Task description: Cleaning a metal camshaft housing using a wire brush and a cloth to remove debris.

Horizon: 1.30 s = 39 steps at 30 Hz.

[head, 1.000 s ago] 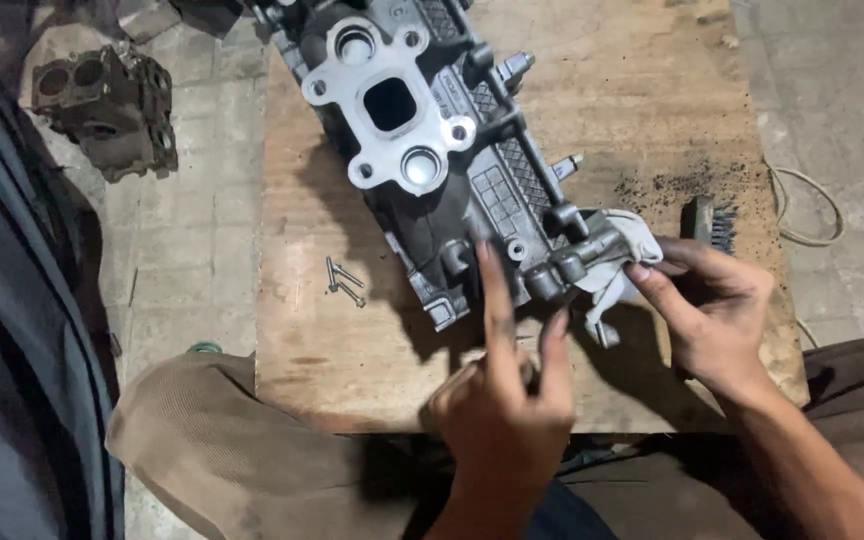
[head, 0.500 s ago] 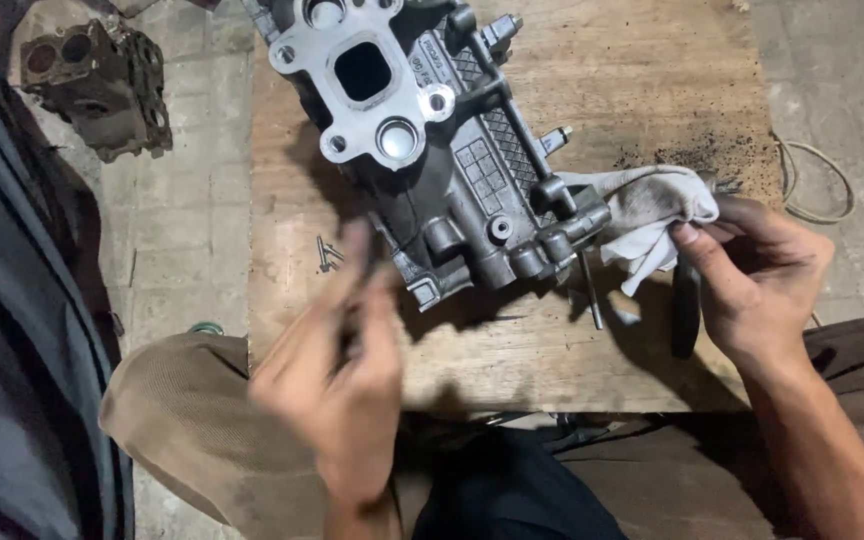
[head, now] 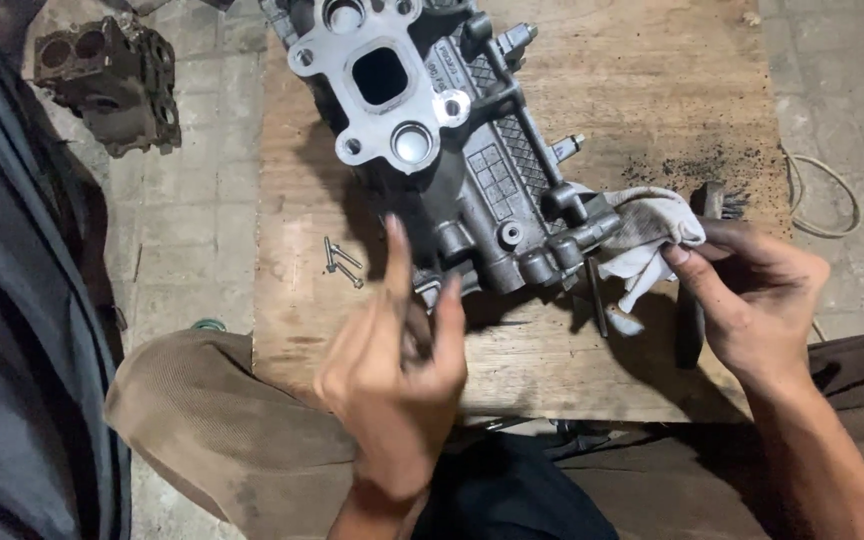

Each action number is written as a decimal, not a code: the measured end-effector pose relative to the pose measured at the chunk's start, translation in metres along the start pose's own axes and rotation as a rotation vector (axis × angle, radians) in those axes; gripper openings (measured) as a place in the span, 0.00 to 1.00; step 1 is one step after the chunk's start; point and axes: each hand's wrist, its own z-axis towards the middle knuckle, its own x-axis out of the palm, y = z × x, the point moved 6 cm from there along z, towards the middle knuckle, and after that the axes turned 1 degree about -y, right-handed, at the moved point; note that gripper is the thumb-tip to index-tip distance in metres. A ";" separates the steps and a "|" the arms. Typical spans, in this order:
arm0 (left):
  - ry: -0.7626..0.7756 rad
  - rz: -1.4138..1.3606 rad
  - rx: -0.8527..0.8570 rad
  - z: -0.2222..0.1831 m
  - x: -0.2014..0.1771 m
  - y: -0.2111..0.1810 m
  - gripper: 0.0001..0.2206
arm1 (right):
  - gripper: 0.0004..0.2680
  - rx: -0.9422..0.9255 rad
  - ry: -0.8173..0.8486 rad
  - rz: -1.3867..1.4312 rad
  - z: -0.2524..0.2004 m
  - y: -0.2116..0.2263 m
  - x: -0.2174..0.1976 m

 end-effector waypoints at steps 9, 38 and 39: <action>0.077 -0.116 -0.108 0.009 0.001 -0.022 0.29 | 0.09 0.054 0.032 -0.002 0.000 0.004 0.008; 0.181 -0.030 -0.070 0.003 0.013 -0.030 0.31 | 0.11 -0.442 0.151 0.190 0.052 0.055 0.021; 0.182 -0.033 -0.065 0.007 0.014 -0.033 0.31 | 0.11 -0.443 0.145 0.188 0.053 0.057 0.028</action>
